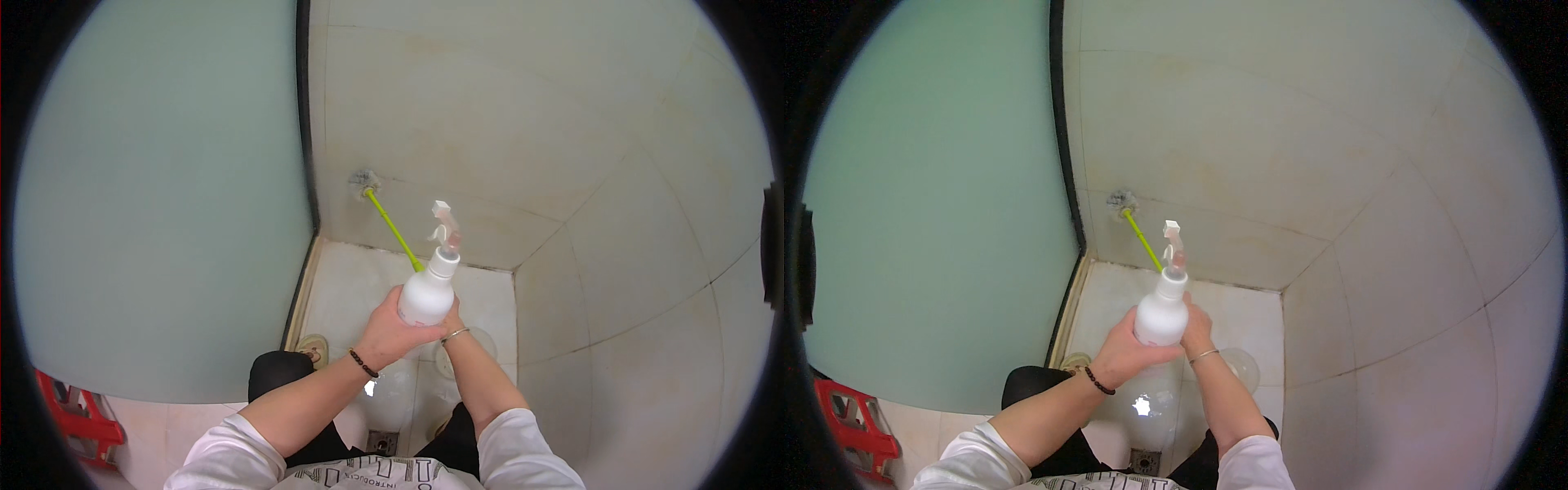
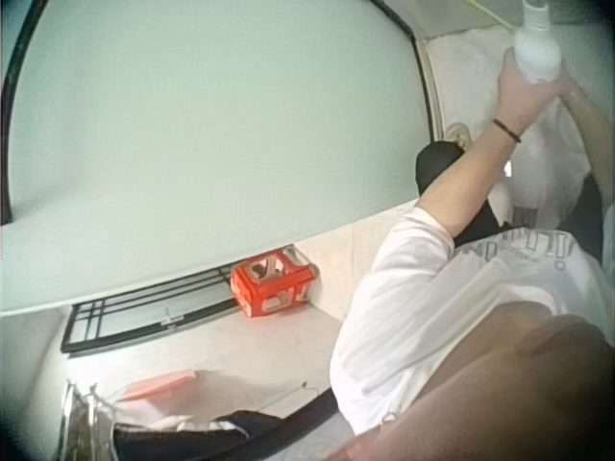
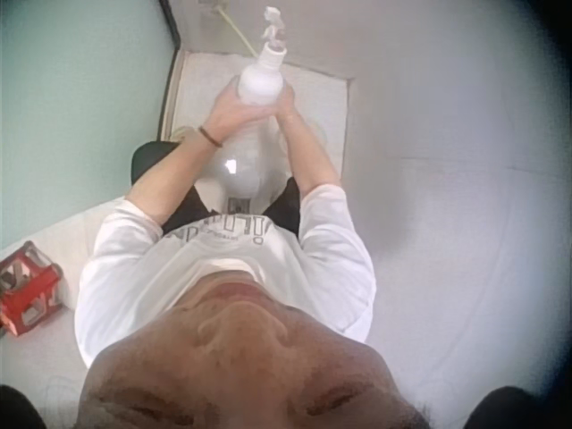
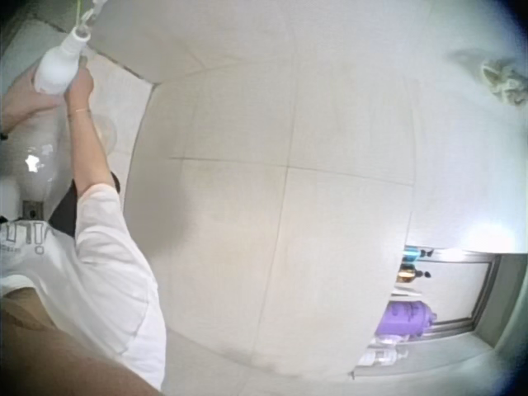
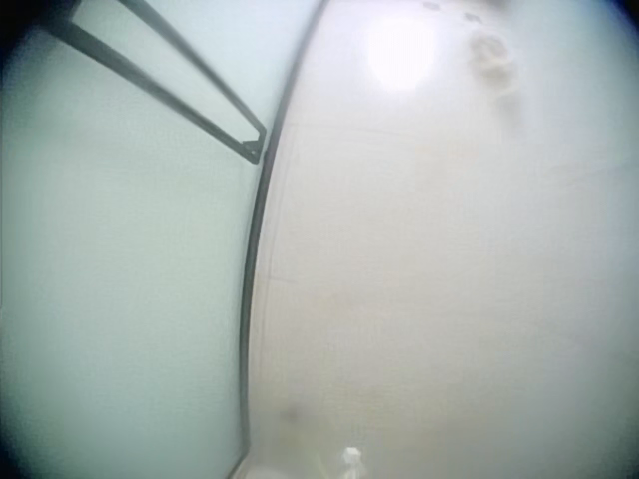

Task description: The person sprays liquid from a bottle onto the tiled walls of a shower and scrubs the wall tiles and corners with a long-handled brush.

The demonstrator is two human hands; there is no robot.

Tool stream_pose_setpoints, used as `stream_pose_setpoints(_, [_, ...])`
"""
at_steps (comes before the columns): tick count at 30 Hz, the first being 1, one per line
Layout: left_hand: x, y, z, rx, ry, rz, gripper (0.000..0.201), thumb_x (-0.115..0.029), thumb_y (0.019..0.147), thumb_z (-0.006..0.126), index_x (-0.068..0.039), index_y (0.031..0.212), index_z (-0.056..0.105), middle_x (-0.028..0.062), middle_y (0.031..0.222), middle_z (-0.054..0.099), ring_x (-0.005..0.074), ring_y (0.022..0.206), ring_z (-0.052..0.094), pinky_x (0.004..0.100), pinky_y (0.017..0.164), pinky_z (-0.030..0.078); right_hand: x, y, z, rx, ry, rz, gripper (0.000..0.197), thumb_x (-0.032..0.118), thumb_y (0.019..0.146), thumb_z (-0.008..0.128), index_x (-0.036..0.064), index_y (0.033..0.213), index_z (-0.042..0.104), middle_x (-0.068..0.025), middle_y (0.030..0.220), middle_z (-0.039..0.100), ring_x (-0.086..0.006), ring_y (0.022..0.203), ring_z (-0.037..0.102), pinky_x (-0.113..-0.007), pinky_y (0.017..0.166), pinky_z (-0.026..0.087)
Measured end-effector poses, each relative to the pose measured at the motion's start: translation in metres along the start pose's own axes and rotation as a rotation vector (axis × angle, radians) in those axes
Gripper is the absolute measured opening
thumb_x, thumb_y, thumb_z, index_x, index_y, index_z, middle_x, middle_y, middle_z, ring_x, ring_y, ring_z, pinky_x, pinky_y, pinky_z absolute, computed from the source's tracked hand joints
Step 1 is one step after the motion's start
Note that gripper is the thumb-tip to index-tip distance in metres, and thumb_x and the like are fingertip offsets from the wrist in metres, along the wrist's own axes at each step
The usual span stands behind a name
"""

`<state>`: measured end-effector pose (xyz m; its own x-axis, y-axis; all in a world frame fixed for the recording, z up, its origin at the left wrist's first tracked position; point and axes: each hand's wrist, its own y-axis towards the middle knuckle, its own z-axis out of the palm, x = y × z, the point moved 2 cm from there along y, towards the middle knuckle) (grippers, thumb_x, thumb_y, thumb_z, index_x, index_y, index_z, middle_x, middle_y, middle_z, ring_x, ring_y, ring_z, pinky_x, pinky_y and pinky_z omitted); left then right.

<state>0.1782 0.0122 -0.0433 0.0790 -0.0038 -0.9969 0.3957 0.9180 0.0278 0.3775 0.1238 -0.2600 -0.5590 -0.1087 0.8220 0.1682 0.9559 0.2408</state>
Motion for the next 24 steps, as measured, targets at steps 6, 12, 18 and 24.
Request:
stream_pose_setpoints(6, [0.017, 0.0, -0.038, -0.118, -0.01, -0.005, 0.075, -0.026, 0.061, 0.084, 0.001, 0.12, 0.046, 0.0105, 0.109, 0.059, 0.0184, 0.099, 0.058, 0.0328, 0.087, 0.047, 0.079, -0.002, -0.036, 0.158, -0.72, 0.126, 0.035, 0.038, 0.09, 0.046, 0.0087, 0.108, 0.048, -0.0213, 0.083, 0.064, -0.0406, 0.079, 0.062, -0.051, 0.069, 0.048])
stream_pose_setpoints(12, [0.006, -0.004, -0.025, -0.122, 0.055, -0.005, 0.076, -0.028, 0.061, 0.084, 0.0, 0.121, 0.045, 0.0123, 0.11, 0.059, 0.0205, 0.099, 0.059, 0.033, 0.087, 0.047, 0.015, -0.02, -0.151, 0.017, -0.633, 0.063, 0.033, 0.032, 0.089, 0.054, 0.0072, 0.11, 0.051, -0.0238, 0.081, 0.063, -0.044, 0.078, 0.06, -0.051, 0.067, 0.047])
stream_pose_setpoints(18, [0.018, -0.002, -0.027, -0.135, 0.054, -0.015, 0.077, -0.029, 0.062, 0.082, 0.001, 0.122, 0.044, 0.0138, 0.112, 0.058, 0.0219, 0.103, 0.058, 0.0338, 0.088, 0.046, 0.051, 0.014, -0.063, 0.132, -0.762, -0.013, 0.037, 0.036, 0.089, 0.052, 0.0107, 0.115, 0.051, -0.0212, 0.08, 0.064, -0.0395, 0.08, 0.062, -0.05, 0.068, 0.049])
stream_pose_setpoints(24, [0.026, 0.005, -0.029, -0.195, 0.182, -0.004, 0.076, -0.03, 0.062, 0.081, 0.001, 0.12, 0.043, 0.0144, 0.11, 0.058, 0.0229, 0.101, 0.058, 0.0339, 0.088, 0.046, 0.084, 0.082, 0.034, 0.121, -0.556, -0.242, 0.035, 0.032, 0.086, 0.055, 0.0081, 0.112, 0.053, -0.0204, 0.08, 0.064, -0.0357, 0.08, 0.064, -0.044, 0.068, 0.048])
